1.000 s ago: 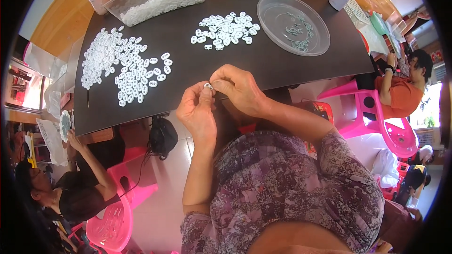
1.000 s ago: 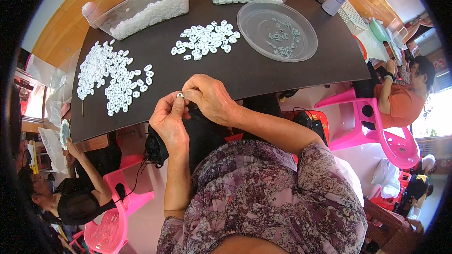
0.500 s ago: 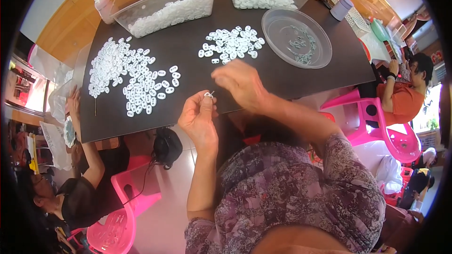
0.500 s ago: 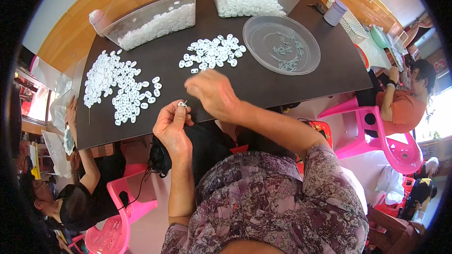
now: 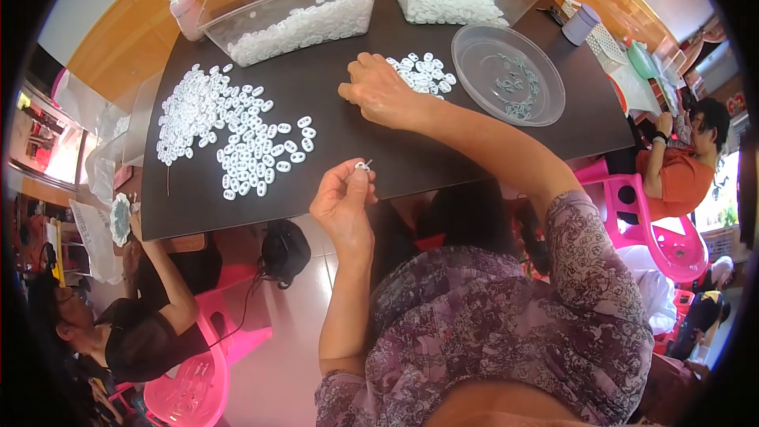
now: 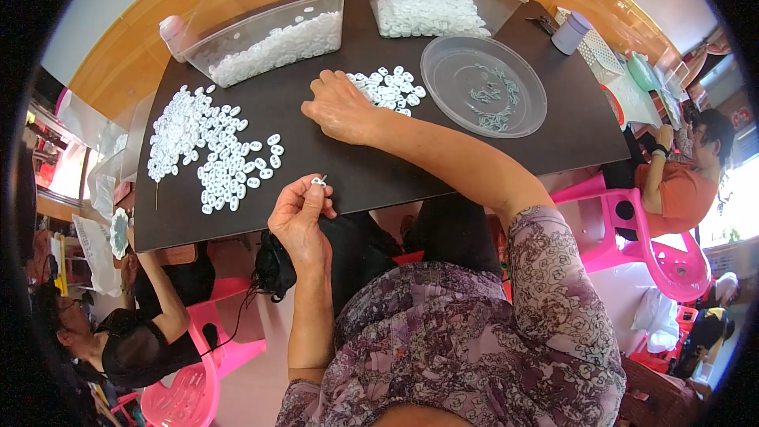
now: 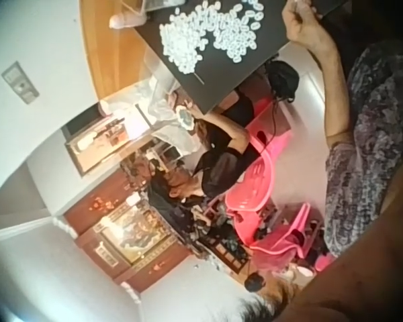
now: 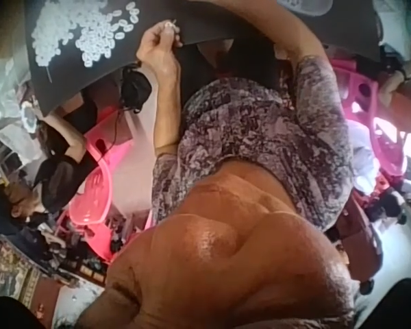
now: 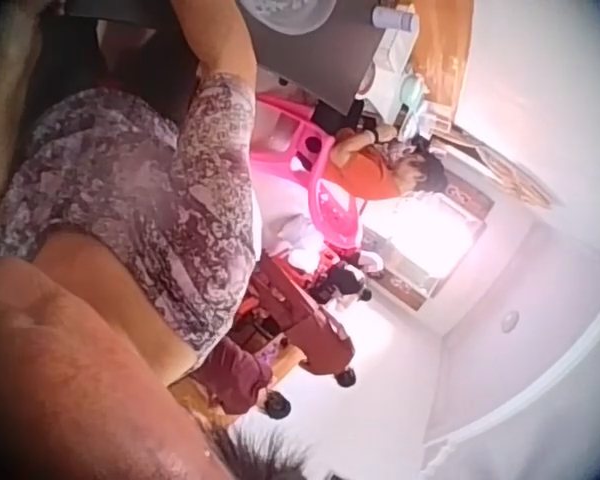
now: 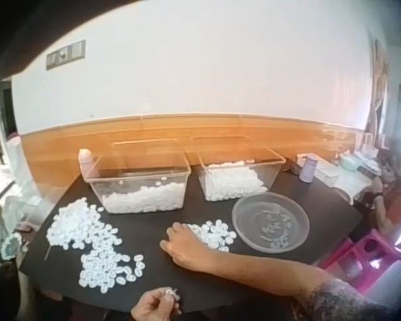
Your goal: Manually inserting small metal pins into plastic components at a workshop table.
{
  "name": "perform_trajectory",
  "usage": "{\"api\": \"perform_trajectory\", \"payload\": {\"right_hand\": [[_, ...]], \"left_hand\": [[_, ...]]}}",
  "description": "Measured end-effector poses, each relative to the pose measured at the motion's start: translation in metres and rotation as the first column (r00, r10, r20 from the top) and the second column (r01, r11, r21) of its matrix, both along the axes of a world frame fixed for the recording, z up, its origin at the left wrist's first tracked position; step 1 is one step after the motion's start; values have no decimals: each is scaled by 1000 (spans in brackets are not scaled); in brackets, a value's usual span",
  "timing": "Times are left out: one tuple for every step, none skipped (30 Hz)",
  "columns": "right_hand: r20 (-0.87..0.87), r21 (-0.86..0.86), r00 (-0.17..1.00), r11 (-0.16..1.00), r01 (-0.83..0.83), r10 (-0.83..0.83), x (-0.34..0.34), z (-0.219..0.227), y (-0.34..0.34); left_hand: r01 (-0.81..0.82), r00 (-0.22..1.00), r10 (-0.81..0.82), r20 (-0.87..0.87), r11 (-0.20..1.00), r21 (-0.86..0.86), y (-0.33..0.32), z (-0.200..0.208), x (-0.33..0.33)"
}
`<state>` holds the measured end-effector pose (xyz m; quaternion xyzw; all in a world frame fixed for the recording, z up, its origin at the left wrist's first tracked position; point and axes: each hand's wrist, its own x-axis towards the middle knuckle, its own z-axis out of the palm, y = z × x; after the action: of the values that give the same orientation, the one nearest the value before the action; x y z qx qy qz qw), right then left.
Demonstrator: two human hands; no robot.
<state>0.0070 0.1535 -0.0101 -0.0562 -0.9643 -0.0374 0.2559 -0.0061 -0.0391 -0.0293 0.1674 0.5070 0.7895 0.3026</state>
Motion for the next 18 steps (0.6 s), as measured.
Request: {"api": "perform_trajectory", "payload": {"right_hand": [[5,22,1000,1000,-20,20,-2,0,1],[10,43,999,998,-39,39,-2,0,1],[9,42,999,998,-38,38,-1,0,0],[-31,24,998,999,-46,47,1,2,-2],[-72,6,996,999,-54,54,3,3,-3],[-72,4,996,998,-56,56,5,4,-5],[-107,-206,992,974,-91,70,8,6,-8],[-145,-405,987,905,-128,75,12,8,-10],[-145,-408,987,904,-126,72,17,10,-14],[-132,-666,990,735,-132,58,25,16,-19],[-116,-860,992,495,-125,48,31,19,-22],[-115,-939,991,319,-131,70,36,14,-21],[-114,-940,991,315,-128,64,43,14,-22],[-101,-960,992,255,-116,69,50,15,-24],[-89,-976,993,193,-102,74,56,17,-27],[-146,-974,988,166,-152,47,60,18,-33],[-146,-975,989,161,-150,40,64,19,-36],[-155,-980,987,119,-157,30,68,19,-40]], "left_hand": [[-3,1000,3,6,1000,4,0,0,0],[-6,1000,6,12,1000,7,1,0,0],[-5,1000,5,11,1000,7,1,1,0],[-1,1000,1,12,1000,8,0,2,0],[3,1000,-3,13,1000,10,0,2,0],[1,1000,-1,12,1000,8,0,2,-1],[-8,1000,8,9,1000,20,1,2,-1],[-16,1000,16,6,999,31,1,2,-1],[-13,1000,13,6,1000,28,1,2,0],[-28,1000,28,-2,999,17,1,3,0],[-42,999,42,-10,999,6,1,4,1],[-39,999,39,-9,999,1,1,5,1],[-44,999,44,-16,999,22,0,6,2],[-49,999,50,-22,998,42,0,8,3],[-48,998,50,-33,997,66,0,10,5],[-42,999,44,-32,997,60,0,12,7],[-43,998,45,-52,998,38,1,12,8],[-44,996,45,-71,999,16,1,13,9]]}}
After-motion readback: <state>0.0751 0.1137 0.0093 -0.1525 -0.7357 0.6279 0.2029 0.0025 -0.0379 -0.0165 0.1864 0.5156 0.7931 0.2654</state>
